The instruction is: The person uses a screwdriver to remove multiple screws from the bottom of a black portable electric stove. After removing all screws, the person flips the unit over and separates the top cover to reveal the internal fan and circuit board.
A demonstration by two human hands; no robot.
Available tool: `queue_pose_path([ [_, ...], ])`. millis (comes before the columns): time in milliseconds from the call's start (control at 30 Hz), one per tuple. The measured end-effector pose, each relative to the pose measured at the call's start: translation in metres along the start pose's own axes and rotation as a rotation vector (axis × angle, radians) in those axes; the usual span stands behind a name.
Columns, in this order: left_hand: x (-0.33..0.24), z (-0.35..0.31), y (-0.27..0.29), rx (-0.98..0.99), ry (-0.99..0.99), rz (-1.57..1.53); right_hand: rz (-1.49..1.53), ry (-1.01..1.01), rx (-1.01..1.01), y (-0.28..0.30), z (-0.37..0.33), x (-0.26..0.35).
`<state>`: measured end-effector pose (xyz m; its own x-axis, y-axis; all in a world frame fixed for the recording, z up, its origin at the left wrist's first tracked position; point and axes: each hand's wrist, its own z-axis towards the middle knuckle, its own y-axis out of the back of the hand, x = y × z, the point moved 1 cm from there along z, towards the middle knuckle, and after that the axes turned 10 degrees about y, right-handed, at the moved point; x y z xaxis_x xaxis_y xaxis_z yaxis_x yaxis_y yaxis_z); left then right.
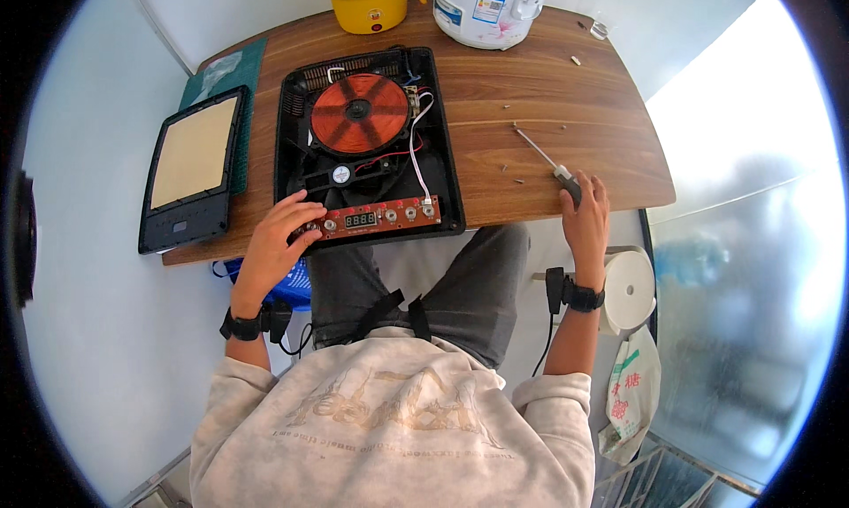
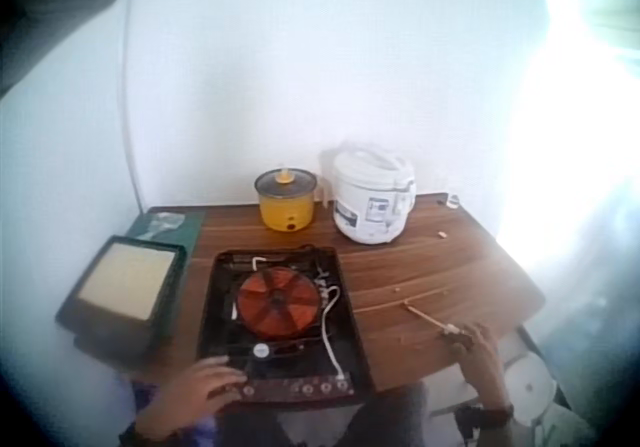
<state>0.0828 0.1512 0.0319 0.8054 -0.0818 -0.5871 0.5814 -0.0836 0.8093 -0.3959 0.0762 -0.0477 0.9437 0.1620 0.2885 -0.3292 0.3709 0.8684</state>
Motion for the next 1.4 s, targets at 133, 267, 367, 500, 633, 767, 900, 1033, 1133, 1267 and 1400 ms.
queue_pose_path([
  [133, 0.002, -0.006, -0.004, -0.068, 0.047, -0.116, 0.047, 0.001, 0.039, -0.002, 0.002, -0.006],
  [267, 0.001, -0.01, -0.003, -0.107, 0.06, -0.094, 0.031, -0.03, 0.047, 0.006, 0.005, 0.006],
  [367, 0.0, -0.01, -0.002, -0.119, 0.026, -0.081, 0.028, -0.027, 0.037, 0.006, 0.004, 0.005],
  [500, -0.002, -0.01, -0.003, -0.121, 0.021, -0.098, 0.016, -0.048, 0.038, 0.003, 0.002, 0.001],
  [633, -0.001, -0.009, -0.005, -0.141, -0.01, -0.106, 0.054, -0.07, 0.014, 0.004, -0.001, 0.002],
  [767, -0.006, -0.009, -0.003, -0.121, 0.03, -0.14, 0.096, -0.072, -0.022, 0.004, -0.003, 0.0],
  [900, -0.005, -0.009, -0.002, -0.125, 0.046, -0.154, 0.119, -0.063, -0.028, 0.006, -0.004, 0.002],
  [1033, -0.005, -0.008, -0.004, -0.133, 0.04, -0.147, 0.113, -0.078, -0.038, 0.007, -0.005, 0.005],
  [1133, -0.006, -0.007, -0.004, -0.126, 0.05, -0.141, 0.111, -0.064, -0.072, 0.004, -0.008, 0.0],
  [1267, -0.005, -0.008, -0.006, -0.134, 0.058, -0.111, 0.133, -0.063, -0.076, 0.004, -0.009, 0.004],
  [1400, -0.004, -0.006, -0.008, -0.139, 0.044, -0.088, 0.177, -0.062, -0.132, 0.001, -0.012, 0.001],
])
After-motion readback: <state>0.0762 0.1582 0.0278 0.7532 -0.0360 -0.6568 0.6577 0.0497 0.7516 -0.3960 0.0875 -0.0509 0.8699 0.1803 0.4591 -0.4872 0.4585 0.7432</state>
